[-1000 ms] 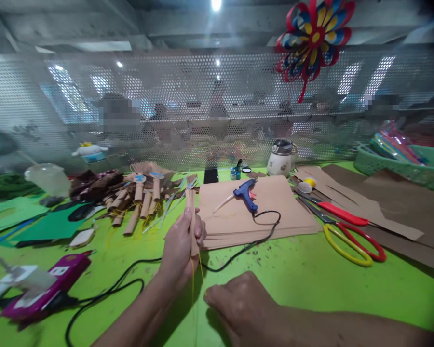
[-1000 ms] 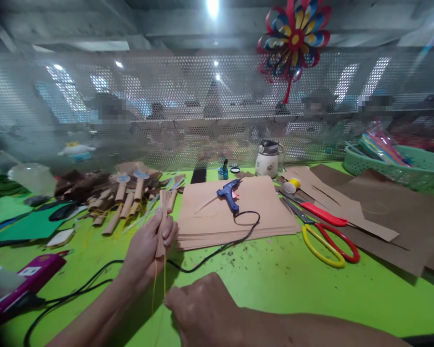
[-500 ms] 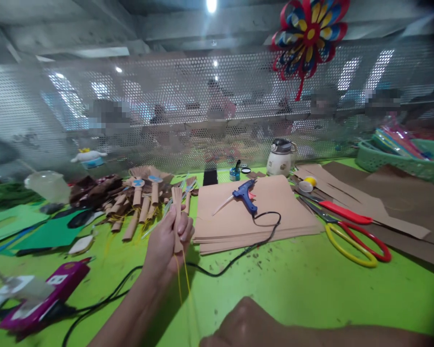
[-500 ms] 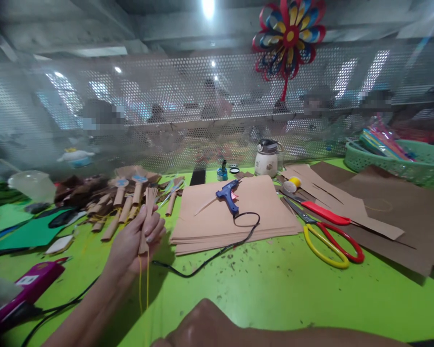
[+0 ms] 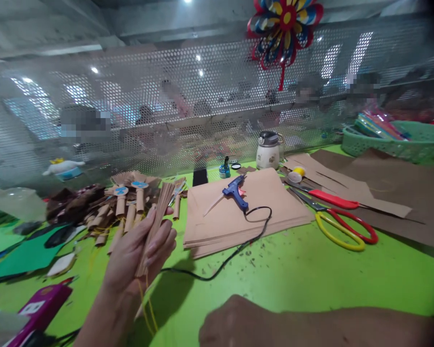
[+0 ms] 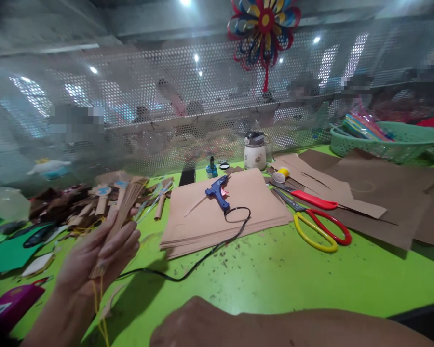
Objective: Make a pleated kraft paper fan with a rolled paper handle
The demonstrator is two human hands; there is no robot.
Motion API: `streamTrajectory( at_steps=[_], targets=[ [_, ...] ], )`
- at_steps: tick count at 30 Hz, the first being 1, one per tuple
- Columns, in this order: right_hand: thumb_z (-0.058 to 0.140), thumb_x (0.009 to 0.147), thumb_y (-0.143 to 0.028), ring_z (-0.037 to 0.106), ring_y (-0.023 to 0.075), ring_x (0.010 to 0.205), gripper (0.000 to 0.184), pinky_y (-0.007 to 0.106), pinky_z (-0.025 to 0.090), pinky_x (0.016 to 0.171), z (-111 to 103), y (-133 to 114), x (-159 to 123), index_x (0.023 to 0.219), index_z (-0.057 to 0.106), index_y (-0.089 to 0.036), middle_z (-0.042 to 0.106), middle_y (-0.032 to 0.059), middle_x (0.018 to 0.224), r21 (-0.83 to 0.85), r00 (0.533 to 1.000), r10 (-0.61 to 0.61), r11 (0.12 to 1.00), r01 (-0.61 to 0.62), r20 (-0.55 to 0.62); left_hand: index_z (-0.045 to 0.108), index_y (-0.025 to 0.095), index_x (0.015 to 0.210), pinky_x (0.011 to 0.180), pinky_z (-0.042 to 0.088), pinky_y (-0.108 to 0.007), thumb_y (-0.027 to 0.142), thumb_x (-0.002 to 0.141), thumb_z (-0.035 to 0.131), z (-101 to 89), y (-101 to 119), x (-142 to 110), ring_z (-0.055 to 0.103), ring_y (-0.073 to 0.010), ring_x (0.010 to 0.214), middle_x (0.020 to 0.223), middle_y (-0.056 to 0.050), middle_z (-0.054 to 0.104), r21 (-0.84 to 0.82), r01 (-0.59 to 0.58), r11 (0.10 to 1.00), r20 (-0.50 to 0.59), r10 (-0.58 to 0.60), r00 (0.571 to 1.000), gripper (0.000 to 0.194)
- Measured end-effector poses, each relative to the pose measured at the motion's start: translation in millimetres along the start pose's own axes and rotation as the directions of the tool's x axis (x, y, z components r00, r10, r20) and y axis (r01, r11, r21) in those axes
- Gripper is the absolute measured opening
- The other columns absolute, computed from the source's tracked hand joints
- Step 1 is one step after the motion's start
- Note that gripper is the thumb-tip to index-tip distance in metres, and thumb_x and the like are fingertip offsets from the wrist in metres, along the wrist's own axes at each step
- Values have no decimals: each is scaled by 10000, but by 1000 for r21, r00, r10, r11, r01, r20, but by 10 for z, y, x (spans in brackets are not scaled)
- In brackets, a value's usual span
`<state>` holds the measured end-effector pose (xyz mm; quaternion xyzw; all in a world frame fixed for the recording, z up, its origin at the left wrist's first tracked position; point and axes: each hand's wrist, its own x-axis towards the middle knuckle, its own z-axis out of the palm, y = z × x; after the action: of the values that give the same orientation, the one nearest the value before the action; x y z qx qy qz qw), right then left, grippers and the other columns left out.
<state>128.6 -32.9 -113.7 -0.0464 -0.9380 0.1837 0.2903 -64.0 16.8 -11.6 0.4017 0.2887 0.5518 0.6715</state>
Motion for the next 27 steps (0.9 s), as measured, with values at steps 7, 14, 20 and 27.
streamTrajectory(
  at_steps=[7, 14, 20, 27],
  targets=[
    [663, 809, -227, 537, 127, 659, 90, 281, 452, 634, -659, 387, 367, 799, 668, -137, 637, 49, 798, 439, 559, 738, 674, -594, -378, 614, 125, 967, 330, 256, -134, 306, 934, 481, 66, -60, -35, 243, -49, 351, 424, 61, 372, 45, 68, 997, 18, -69, 997, 227],
    [613, 836, -419, 595, 90, 516, 340, 219, 491, 449, -845, 828, 731, 995, 648, -121, 684, 72, 846, 638, 601, 754, 605, -477, -266, 616, 149, 941, 350, 259, -142, 316, 946, 454, 84, -91, -59, 263, -59, 356, 410, 53, 375, 97, 82, 992, 26, -85, 996, 233],
    [569, 843, -482, 626, 130, 559, 398, 269, 540, 551, -963, 1151, 648, 710, 665, -119, 659, 50, 645, 563, 667, 667, 707, -428, -330, 597, 142, 887, 342, 215, -142, 299, 943, 466, 129, -94, -88, 219, -46, 346, 405, 67, 355, 81, 130, 988, 21, -132, 991, 212],
    [594, 881, -303, 572, 115, 565, 317, 249, 465, 587, -1157, 1527, 587, 608, 610, -144, 598, 0, 591, 279, 673, 591, 806, -523, -446, 582, 133, 894, 339, 201, -130, 287, 936, 489, 132, -146, -37, 225, -37, 351, 427, 78, 342, 67, 159, 985, -38, -156, 987, 185]
  ],
)
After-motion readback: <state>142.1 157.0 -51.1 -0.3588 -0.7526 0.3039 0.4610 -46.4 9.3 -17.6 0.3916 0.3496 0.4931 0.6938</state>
